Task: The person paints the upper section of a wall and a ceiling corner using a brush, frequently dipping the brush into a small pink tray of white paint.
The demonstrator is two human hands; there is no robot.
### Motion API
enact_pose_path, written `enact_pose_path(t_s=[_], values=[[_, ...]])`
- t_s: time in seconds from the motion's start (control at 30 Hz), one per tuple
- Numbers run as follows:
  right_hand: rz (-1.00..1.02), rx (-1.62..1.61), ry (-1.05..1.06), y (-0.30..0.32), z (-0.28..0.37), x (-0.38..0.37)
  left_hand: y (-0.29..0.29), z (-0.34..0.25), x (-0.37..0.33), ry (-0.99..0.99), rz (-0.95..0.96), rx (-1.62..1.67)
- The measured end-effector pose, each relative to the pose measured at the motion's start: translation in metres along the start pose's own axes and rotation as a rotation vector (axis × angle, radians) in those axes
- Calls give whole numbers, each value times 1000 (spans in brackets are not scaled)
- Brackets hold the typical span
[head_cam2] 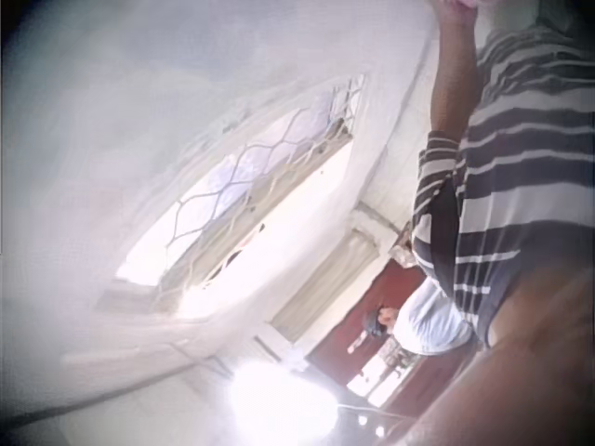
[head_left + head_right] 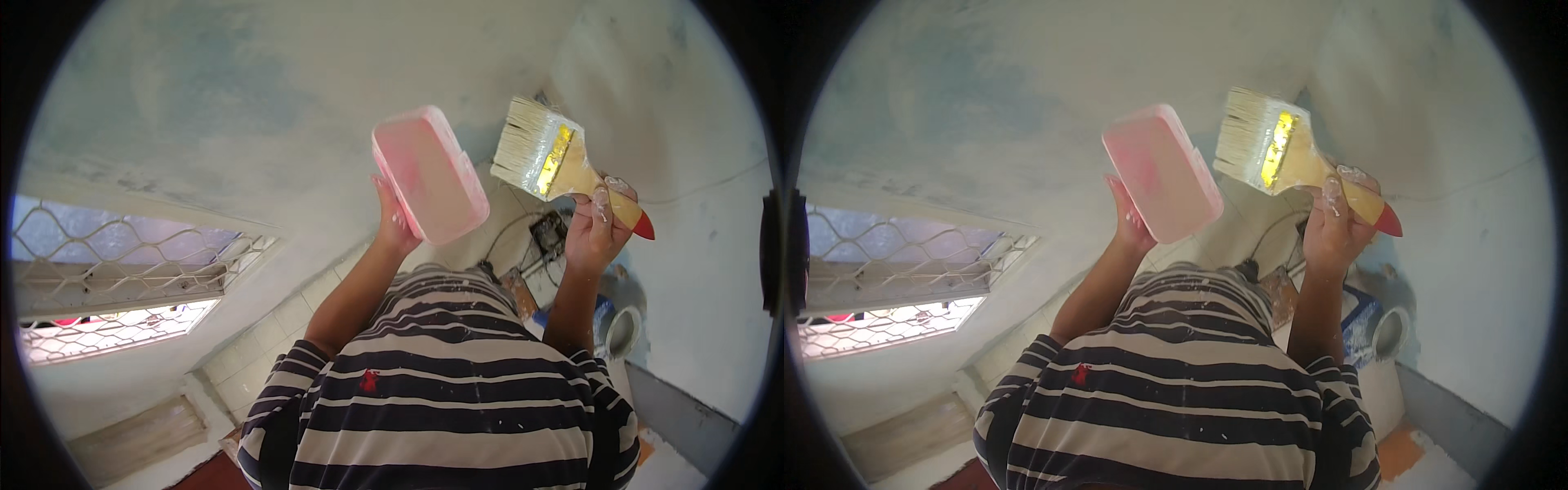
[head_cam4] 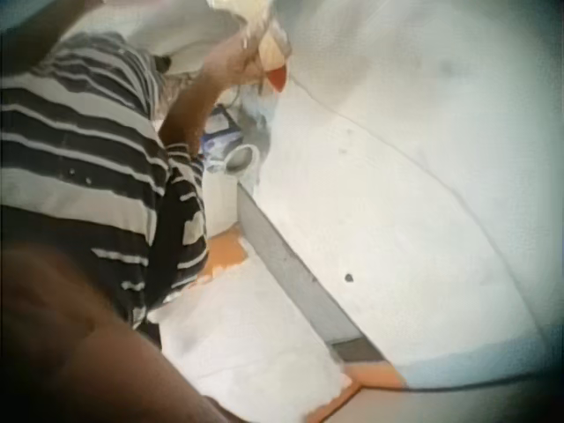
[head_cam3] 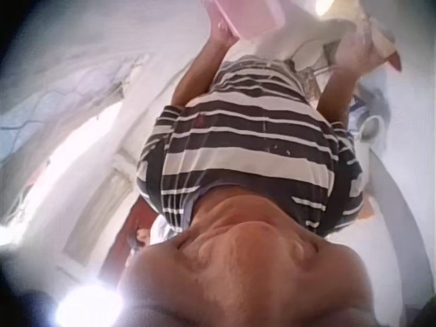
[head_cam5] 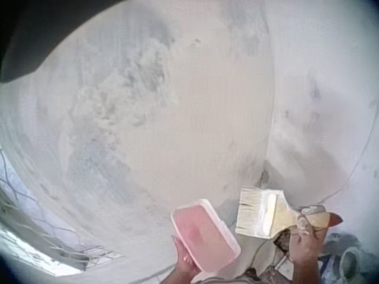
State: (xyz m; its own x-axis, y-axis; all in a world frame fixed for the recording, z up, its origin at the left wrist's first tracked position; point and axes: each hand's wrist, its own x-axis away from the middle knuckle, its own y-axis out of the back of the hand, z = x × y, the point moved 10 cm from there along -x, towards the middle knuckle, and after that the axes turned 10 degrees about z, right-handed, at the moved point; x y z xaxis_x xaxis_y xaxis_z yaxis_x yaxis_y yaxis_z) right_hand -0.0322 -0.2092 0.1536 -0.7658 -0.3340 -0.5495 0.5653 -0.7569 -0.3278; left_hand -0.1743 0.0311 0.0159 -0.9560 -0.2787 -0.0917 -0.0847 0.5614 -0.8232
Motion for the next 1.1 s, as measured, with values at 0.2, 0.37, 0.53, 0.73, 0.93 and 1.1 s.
enact_pose_path(t_s=[0.2,0.37,0.53,0.73,0.93,1.1], values=[[151,215,51,-66,66,-25,-51,-12,-39,-65,243,236],[464,475,98,-74,62,-42,-78,17,-72,-34,45,137],[356,732,73,41,52,-58,-111,117,-125,-38,154,68],[369,819,151,64,46,-93,-141,161,-158,44,223,15],[365,746,37,82,36,-102,-173,185,-181,75,253,-67],[365,698,106,85,47,-98,-165,204,-190,128,268,54]])
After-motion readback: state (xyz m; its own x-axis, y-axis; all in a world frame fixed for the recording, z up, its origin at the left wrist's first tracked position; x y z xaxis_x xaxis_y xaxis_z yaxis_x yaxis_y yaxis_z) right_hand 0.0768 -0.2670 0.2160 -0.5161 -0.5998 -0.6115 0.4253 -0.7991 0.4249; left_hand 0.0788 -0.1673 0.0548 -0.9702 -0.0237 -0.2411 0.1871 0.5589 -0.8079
